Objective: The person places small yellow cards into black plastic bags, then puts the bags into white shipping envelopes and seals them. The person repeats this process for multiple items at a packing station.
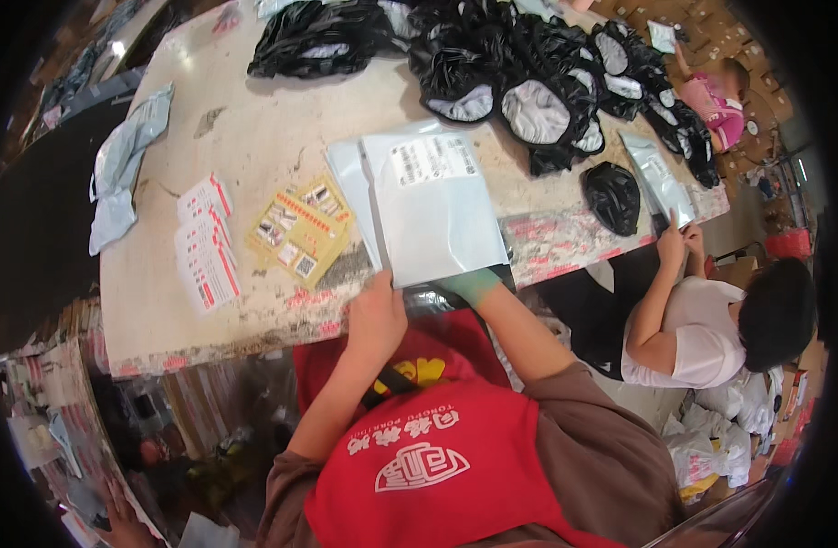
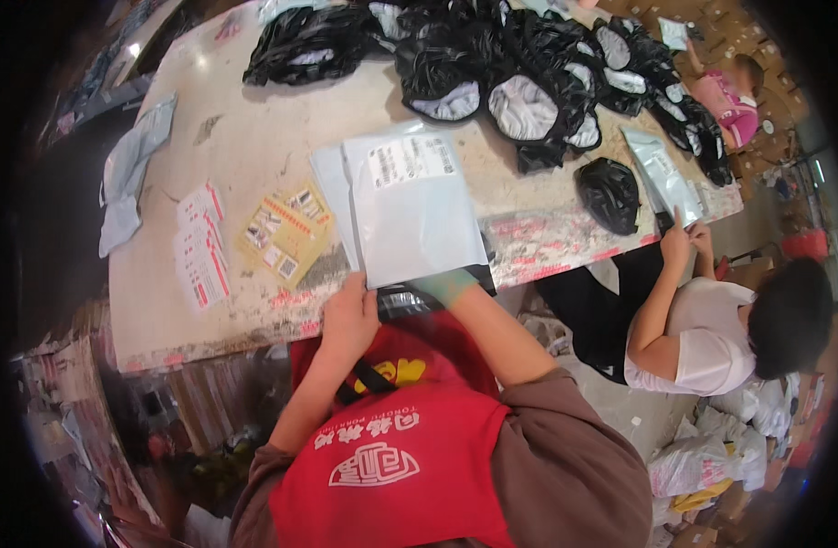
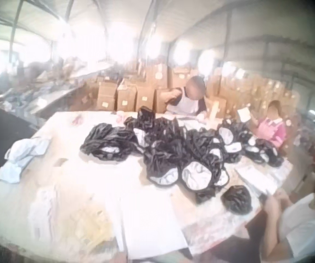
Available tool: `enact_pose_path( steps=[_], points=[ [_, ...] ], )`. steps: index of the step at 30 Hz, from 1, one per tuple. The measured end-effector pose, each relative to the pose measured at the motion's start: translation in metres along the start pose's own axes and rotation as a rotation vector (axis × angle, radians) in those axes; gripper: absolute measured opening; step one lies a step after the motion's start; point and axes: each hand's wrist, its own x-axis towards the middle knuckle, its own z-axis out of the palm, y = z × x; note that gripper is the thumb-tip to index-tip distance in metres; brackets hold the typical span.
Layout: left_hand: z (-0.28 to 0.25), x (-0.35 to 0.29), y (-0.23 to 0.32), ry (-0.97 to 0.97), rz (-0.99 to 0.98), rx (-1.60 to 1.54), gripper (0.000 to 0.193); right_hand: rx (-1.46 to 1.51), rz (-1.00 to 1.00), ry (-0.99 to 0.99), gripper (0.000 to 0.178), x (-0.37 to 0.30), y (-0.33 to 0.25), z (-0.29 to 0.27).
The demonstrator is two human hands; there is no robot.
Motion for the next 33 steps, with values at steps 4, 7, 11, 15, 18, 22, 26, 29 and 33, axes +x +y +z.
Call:
enact_pose_path(
  steps=[4,7,11,15,18,22,26,29,33],
  points=[
    [-0.012,-0.014,0.001,-0.059,-0.104,-0.246,0.020,-0.250,-0.193,0.036,0.040,-0.076,-0.018,-0.041],
    [-0.022,-0.037,0.007,-0.225,-0.356,-0.566,0.013,0.060,-0.125,0.225,0.028,-0.100,-0.046,-0.061],
    [-0.013,-0.048,0.000,-0.286,-0.444,-0.608,0.011,0.221,-0.031,0.186,0.022,-0.118,-0.061,-0.050],
    [-0.012,-0.047,0.003,-0.210,-0.376,-0.575,0.009,0.210,-0.043,0.101,0.014,-0.094,-0.078,-0.051],
    [-0.006,-0.049,-0.007,-0.094,-0.028,-0.300,0.006,0.335,-0.171,0.129,0.013,-0.075,-0.080,-0.034],
    [-0.006,-0.052,-0.008,-0.031,0.081,-0.316,0.005,0.634,0.114,-0.062,0.010,-0.075,-0.070,-0.048],
    [-0.001,-0.071,-0.032,-0.103,-0.129,-0.634,0.010,0.821,0.408,0.036,0.011,-0.140,-0.028,-0.095],
    [-0.012,-0.083,-0.023,-0.161,-0.305,-0.701,0.011,0.647,0.739,0.068,0.018,-0.235,0.064,-0.118],
    [-0.041,-0.083,-0.029,-0.033,-0.017,-0.242,0.027,-0.768,0.799,-0.381,0.016,-0.316,0.117,-0.129]
  ],
)
